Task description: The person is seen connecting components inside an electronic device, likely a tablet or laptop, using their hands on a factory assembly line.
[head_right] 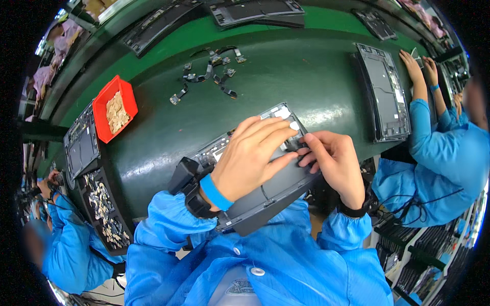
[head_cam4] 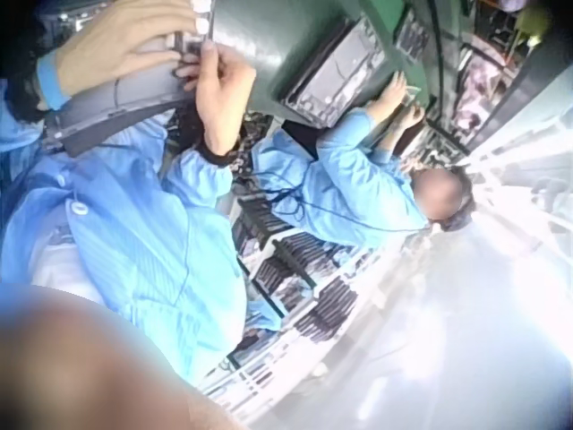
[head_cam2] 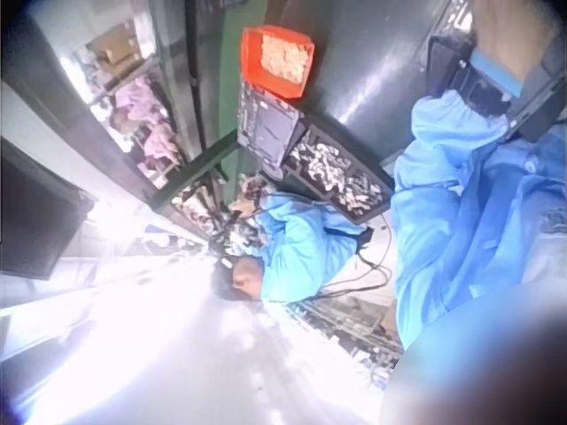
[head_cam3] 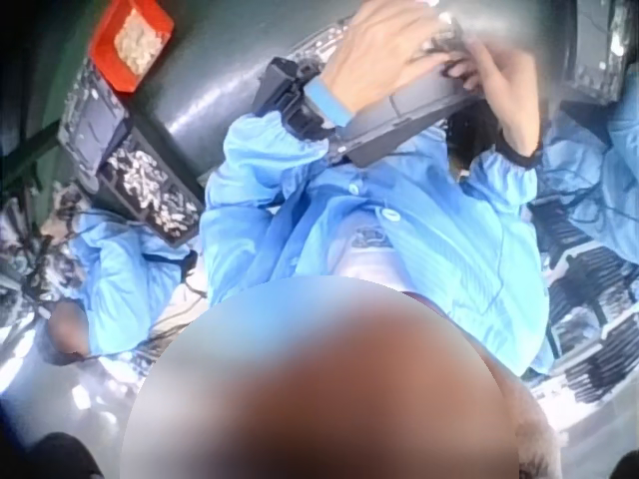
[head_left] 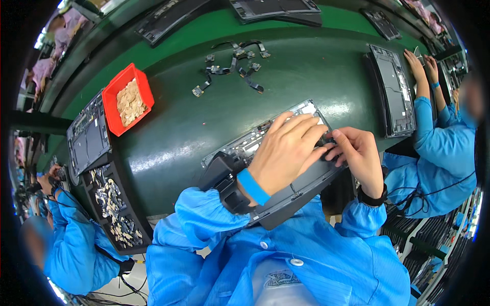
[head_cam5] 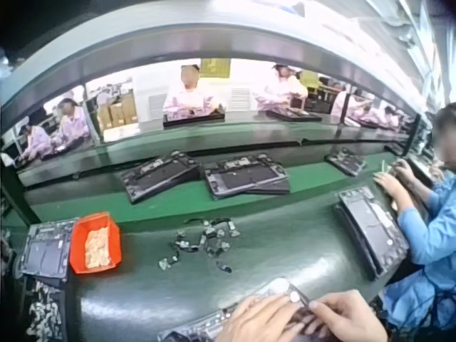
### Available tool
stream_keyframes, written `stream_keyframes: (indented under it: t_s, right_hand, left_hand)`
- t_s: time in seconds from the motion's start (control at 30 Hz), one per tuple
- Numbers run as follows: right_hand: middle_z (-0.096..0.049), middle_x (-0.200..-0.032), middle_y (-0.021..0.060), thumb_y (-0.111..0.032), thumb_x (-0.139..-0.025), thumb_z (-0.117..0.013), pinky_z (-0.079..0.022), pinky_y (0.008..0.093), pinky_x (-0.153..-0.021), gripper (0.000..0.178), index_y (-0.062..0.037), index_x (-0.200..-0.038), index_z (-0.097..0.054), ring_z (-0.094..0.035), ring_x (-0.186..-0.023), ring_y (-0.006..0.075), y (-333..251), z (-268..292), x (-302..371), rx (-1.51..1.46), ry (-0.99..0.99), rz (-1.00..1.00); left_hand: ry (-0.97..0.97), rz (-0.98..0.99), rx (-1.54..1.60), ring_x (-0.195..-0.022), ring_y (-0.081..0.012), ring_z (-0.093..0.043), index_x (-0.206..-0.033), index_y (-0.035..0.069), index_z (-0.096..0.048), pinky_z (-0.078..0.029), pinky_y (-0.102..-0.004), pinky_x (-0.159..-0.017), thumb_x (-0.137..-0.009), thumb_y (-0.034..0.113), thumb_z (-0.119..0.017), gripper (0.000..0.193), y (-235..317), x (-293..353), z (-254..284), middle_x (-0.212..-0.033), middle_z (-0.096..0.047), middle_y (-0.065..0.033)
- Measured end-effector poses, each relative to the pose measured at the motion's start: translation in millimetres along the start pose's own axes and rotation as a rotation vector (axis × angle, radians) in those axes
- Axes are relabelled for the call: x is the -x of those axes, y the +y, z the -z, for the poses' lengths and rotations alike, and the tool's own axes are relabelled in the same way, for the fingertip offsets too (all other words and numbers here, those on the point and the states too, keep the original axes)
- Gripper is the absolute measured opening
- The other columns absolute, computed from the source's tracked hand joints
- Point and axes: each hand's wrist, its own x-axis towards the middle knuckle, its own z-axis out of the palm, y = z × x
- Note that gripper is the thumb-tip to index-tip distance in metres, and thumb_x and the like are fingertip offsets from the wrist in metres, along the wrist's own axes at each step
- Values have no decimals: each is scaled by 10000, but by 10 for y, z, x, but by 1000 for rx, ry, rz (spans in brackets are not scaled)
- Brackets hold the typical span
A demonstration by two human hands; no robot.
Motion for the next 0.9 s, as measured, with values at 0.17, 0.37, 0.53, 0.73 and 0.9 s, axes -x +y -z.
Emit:
stream_keyframes:
  t_s: [0.17, 0.37, 0.53, 0.73, 0.9]
  right_hand:
    - [-763, -894, 121, -140, -1053, -621, -489, 219, -549, 249, 86, -1122, -700, -711, -707, 108, 54, 101, -43, -82, 77, 64]
    - [-766, -894, 110, -97, -1046, -618, -518, 236, -619, 192, 58, -1112, -710, -723, -756, 135, -14, -99, 35, -69, 7, 241]
    - [-760, -896, 129, -90, -1038, -639, -509, 216, -584, 153, 38, -1115, -671, -726, -753, 141, 134, -86, -149, -168, 0, 242]
    - [-751, -913, 112, -104, -1042, -637, -502, 218, -603, 134, 7, -1118, -642, -726, -775, 149, 200, 72, -380, -229, 42, 403]
    - [-748, -928, 95, -124, -1059, -613, -474, 211, -597, 107, -23, -1095, -612, -726, -771, 138, 378, 24, -542, -330, 94, 389]
  left_hand:
    - [-46, 23, -61, -1179, -345, -658, -1248, 50, -675, -489, -461, -1047, -841, 193, -826, 458, -15, -119, 101, -1226, -703, -153]
    - [56, 577, 514, -852, -121, -728, -1235, -7, -730, -601, -296, -759, -950, 110, -761, 310, 71, -12, 196, -1011, -794, -123]
    - [89, 500, 438, -837, -143, -737, -1235, -18, -710, -593, -312, -731, -948, 128, -744, 324, -5, -115, 536, -959, -792, -98]
    - [199, 658, -381, -986, -292, -762, -1264, -113, -655, -592, -366, -881, -888, 413, -771, 657, -825, -729, 1910, -1063, -770, -238]
    - [103, 1022, -642, -1215, -451, -647, -1189, -91, -710, -496, -456, -1027, -826, 723, -634, 894, -2846, -905, 2652, -1211, -686, -343]
